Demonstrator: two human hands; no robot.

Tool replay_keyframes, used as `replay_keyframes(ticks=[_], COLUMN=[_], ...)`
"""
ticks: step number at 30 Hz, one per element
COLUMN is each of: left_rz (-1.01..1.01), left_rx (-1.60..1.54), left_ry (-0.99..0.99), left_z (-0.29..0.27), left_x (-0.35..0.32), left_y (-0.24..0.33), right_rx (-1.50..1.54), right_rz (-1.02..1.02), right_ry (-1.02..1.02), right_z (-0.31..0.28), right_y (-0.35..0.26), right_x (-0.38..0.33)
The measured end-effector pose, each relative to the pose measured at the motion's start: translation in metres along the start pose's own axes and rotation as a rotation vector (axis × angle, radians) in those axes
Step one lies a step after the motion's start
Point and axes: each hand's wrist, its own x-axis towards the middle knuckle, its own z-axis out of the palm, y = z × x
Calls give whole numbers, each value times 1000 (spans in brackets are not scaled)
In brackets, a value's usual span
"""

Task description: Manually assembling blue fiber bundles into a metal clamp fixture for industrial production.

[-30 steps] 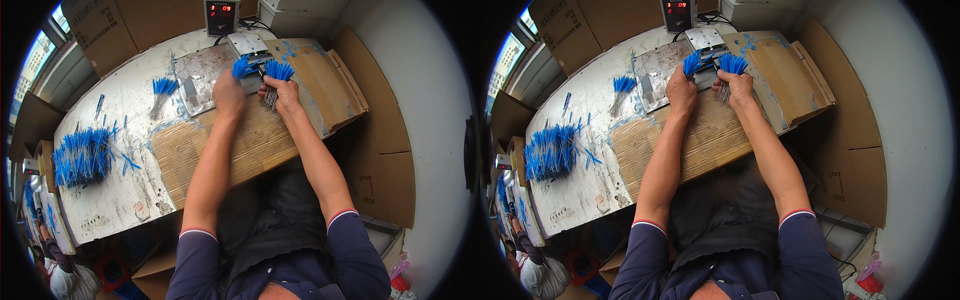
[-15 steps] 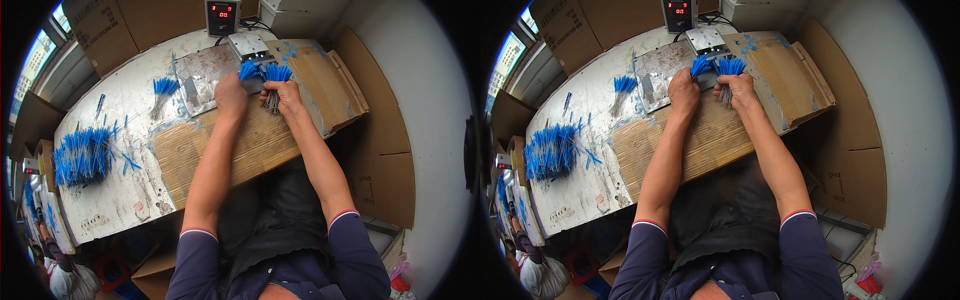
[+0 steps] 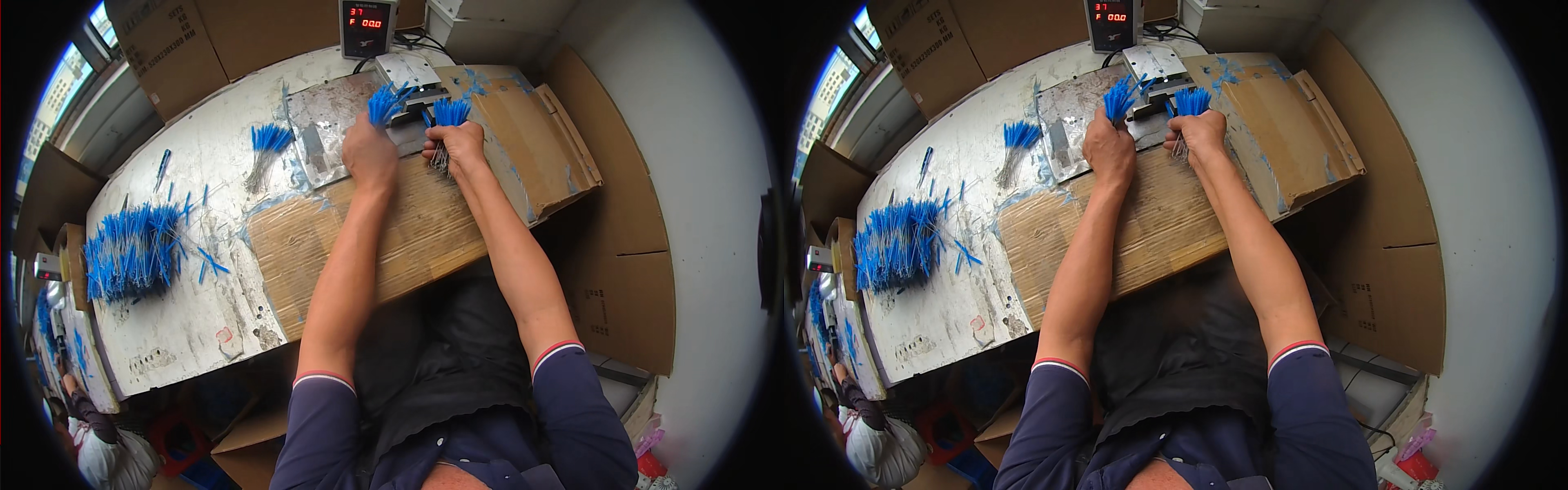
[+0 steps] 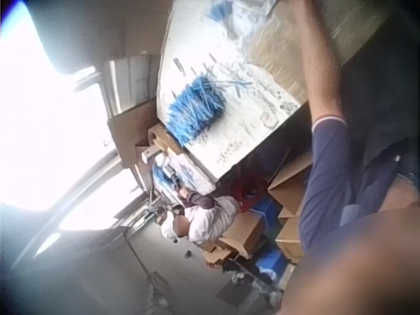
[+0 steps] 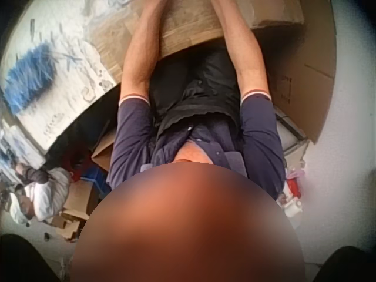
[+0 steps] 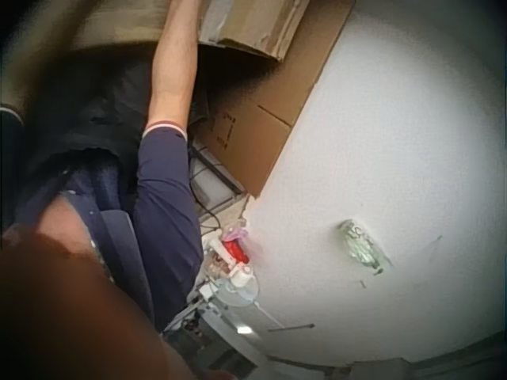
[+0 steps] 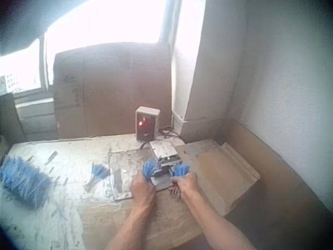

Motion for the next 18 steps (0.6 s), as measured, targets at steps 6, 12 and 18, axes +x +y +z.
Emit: replay_keyframes(ticks=[6,12,18], left_rz=[153,111,89], left_rx=[-42,-4,-5], left_ry=[94,-68,-154], left_z=[3,1,0], left_x=[2,-2,-1], left_y=[-2,3,3], right_rx=[123,270,321], right_rz=[-16,9,27], right_ry=[5,-124,-125], right_z=[3,-10,-16], right_y=[3,8,8], right_x=[-1,-2,-7])
